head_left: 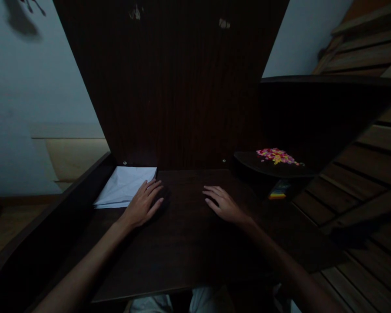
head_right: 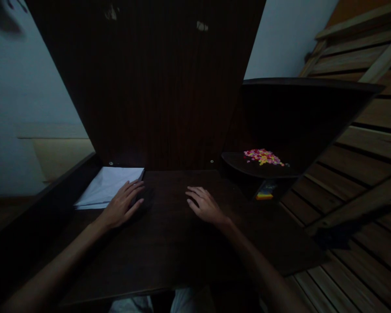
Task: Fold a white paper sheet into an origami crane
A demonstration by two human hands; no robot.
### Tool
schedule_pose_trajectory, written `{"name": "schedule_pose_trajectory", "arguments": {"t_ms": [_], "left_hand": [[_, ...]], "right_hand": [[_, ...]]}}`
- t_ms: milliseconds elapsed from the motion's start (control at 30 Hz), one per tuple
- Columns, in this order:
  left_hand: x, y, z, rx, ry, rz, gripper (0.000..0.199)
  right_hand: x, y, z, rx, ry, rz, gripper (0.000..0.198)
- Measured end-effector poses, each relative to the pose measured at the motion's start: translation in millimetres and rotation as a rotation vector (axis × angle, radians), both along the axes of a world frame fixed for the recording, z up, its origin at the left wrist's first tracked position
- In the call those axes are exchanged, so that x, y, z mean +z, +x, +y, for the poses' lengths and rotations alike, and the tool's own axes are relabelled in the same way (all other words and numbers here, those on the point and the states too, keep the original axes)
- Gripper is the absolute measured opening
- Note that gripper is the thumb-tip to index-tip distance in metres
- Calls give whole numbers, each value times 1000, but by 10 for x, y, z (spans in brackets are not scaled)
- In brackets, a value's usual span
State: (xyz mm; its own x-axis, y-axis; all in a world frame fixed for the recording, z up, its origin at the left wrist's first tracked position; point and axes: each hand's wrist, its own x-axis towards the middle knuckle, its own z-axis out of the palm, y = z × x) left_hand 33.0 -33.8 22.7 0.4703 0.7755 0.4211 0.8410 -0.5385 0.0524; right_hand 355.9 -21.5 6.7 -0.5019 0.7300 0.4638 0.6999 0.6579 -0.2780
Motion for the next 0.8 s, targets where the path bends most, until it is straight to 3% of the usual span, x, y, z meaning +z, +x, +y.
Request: {"name": "schedule_pose_trajectory", "arguments": {"t_ms": [167, 400, 800], "left_hand": [[-120, 146, -73, -154, -169, 21, 44], [-355, 220, -83, -211, -331, 17, 54], [-415, 197, -66, -215, -363, 19, 56]], "right_hand": [[-87, -112, -49, 42, -160, -113, 46], [-234, -214, -26, 133, -377, -224, 58], [-236, -236, -44, 129, -385, -230, 60]]}}
